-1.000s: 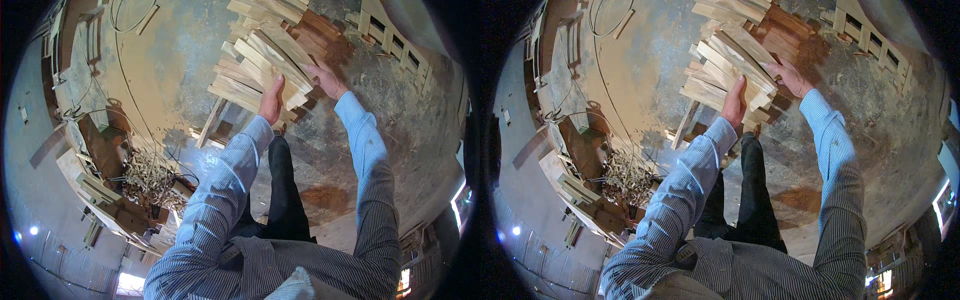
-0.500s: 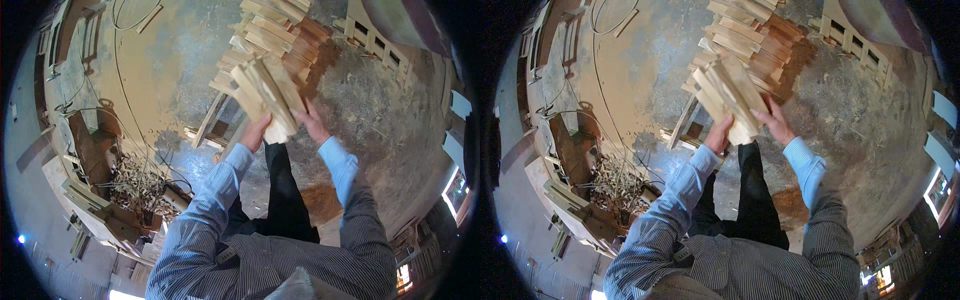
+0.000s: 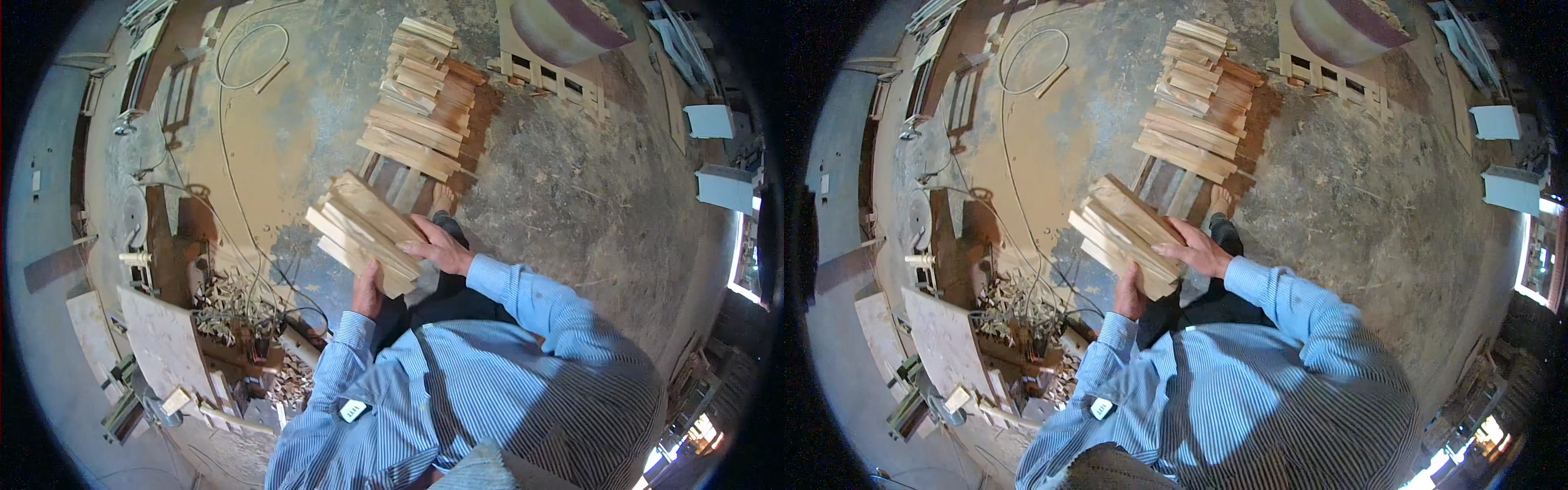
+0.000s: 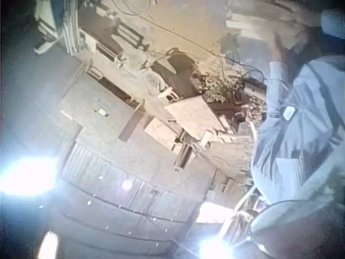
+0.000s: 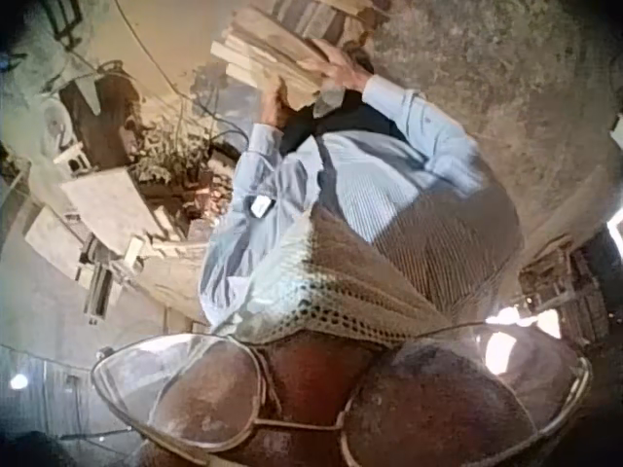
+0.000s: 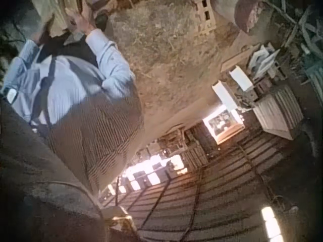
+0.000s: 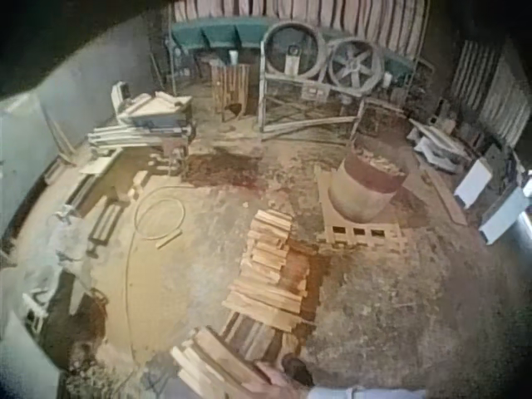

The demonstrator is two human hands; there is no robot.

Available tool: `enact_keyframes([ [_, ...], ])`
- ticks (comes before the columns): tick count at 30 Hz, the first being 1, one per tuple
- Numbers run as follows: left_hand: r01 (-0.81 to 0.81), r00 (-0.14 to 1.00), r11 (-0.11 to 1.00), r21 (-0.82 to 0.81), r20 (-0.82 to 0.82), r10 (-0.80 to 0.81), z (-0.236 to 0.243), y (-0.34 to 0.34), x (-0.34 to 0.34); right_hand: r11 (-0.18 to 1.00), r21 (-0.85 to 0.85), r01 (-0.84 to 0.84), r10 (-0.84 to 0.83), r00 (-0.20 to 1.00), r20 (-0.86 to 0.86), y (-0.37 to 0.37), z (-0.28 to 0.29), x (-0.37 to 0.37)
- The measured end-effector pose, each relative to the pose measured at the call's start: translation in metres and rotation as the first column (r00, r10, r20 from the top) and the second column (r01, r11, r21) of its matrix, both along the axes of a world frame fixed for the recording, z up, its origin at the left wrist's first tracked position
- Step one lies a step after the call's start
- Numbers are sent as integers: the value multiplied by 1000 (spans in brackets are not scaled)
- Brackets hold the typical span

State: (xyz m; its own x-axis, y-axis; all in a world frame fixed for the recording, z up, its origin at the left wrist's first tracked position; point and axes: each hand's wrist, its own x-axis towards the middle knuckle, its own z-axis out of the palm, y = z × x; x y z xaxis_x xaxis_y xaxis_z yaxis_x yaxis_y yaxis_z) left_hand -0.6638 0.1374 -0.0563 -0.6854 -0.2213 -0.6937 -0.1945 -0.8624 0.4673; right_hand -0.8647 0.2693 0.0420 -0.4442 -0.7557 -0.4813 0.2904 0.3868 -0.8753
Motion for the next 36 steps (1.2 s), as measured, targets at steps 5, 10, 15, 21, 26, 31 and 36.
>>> enact_keyframes([
  [5, -185, 983, 977, -102, -13, 185, 85, 20, 85, 972, -114, -205, 204, 979, -19, -7, 57, 70],
  [10, -365, 926, 918, -156, -162, 341, 118, 63, 135, 917, -168, -361, 346, 931, -112, 3, 67, 111],
  [15, -526, 850, 843, -108, -35, 526, 138, 123, 156, 877, -307, -369, 437, 879, 193, 24, 86, 139],
  [21, -578, 815, 791, -200, -183, 549, 179, 160, 167, 823, -295, -486, 528, 845, 81, 45, 117, 153],
  [26, -546, 832, 835, -69, -161, 531, 175, 166, 210, 786, -316, -531, 568, 822, 33, 48, 118, 192],
  [31, -614, 769, 786, -80, -286, 572, 158, 134, 272, 759, -277, -589, 595, 801, -69, 13, 120, 259],
  [36, -585, 803, 788, -192, -276, 529, 160, 84, 363, 766, -245, -594, 592, 801, -92, -36, 134, 350],
])
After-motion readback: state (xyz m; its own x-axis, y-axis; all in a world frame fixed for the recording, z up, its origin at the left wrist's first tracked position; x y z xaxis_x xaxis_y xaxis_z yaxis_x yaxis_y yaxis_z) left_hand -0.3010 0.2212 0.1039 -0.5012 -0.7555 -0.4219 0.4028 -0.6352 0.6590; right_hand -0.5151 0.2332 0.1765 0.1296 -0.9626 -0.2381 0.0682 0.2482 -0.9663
